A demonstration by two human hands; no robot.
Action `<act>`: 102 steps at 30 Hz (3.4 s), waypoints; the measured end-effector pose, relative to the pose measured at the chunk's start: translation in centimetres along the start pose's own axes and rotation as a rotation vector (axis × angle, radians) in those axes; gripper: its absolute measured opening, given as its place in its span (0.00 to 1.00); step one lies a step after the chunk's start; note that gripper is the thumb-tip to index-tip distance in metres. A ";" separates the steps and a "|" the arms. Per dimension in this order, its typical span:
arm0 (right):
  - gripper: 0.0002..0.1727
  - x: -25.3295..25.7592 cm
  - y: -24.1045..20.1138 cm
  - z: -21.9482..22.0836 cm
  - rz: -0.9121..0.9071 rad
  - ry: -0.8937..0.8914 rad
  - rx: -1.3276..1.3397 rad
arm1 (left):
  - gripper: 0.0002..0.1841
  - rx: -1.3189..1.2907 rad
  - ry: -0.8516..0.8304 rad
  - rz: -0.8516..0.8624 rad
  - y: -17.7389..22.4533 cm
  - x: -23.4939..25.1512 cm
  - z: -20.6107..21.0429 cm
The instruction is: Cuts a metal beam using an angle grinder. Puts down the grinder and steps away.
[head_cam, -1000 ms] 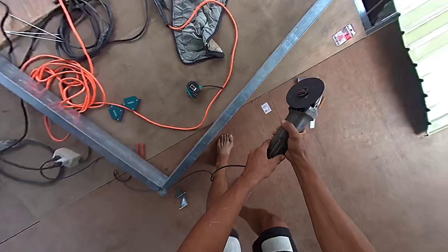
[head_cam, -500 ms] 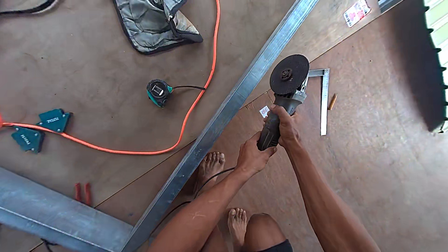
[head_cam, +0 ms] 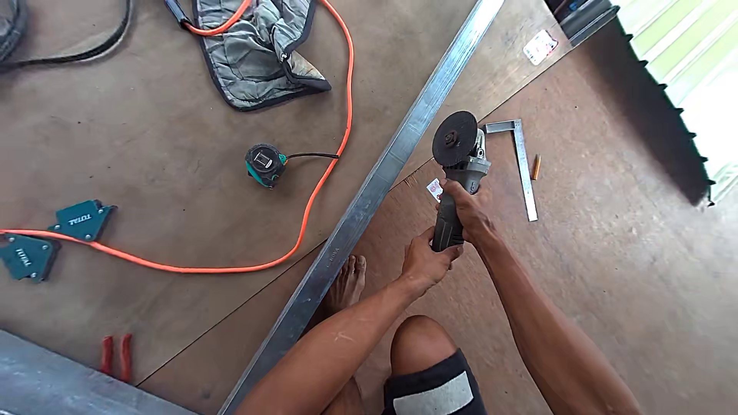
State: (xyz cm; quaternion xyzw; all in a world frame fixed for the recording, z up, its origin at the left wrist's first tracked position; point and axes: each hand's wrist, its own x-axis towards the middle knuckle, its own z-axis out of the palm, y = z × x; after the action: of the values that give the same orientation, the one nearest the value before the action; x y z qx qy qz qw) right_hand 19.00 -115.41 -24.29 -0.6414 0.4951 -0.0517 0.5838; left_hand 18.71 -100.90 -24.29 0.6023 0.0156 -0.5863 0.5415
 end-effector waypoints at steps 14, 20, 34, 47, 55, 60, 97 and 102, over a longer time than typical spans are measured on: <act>0.30 0.3 -2.6 -0.5 0.064 -0.086 -0.097 | 0.53 1.111 0.761 0.517 -3.2 -5.1 -11.2; 0.35 -0.3 -4.0 0.2 0.057 -0.095 -0.263 | 0.41 1.249 0.890 0.357 -6.9 -3.5 -13.2; 0.38 -0.6 -4.0 -0.6 0.057 -0.117 -0.388 | 0.37 1.244 0.931 0.381 -7.1 -3.3 -13.0; 0.38 -0.6 -3.5 -1.1 0.063 -0.127 -0.394 | 0.37 1.257 0.928 0.362 -7.3 -3.2 -12.9; 0.40 -0.5 -3.2 -1.1 0.055 -0.132 -0.405 | 0.37 1.253 0.934 0.364 -7.2 -3.3 -12.9; 0.38 -0.7 -3.5 -1.1 0.065 -0.136 -0.411 | 0.36 1.244 0.913 0.371 -7.3 -3.3 -13.0; 0.37 0.6 -4.0 -0.9 0.056 -0.144 -0.436 | 0.37 1.246 0.910 0.379 -7.3 -3.2 -13.0; 0.36 0.1 -4.8 -1.1 0.035 -0.151 -0.403 | 0.37 1.244 0.919 0.383 -7.3 -3.2 -13.0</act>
State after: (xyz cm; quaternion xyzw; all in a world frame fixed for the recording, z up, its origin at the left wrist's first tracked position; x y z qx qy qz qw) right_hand 21.11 -117.07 -20.11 -0.7385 0.4614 0.1069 0.4799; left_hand 21.91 -87.25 -30.15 0.9678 -0.1966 -0.0773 0.1367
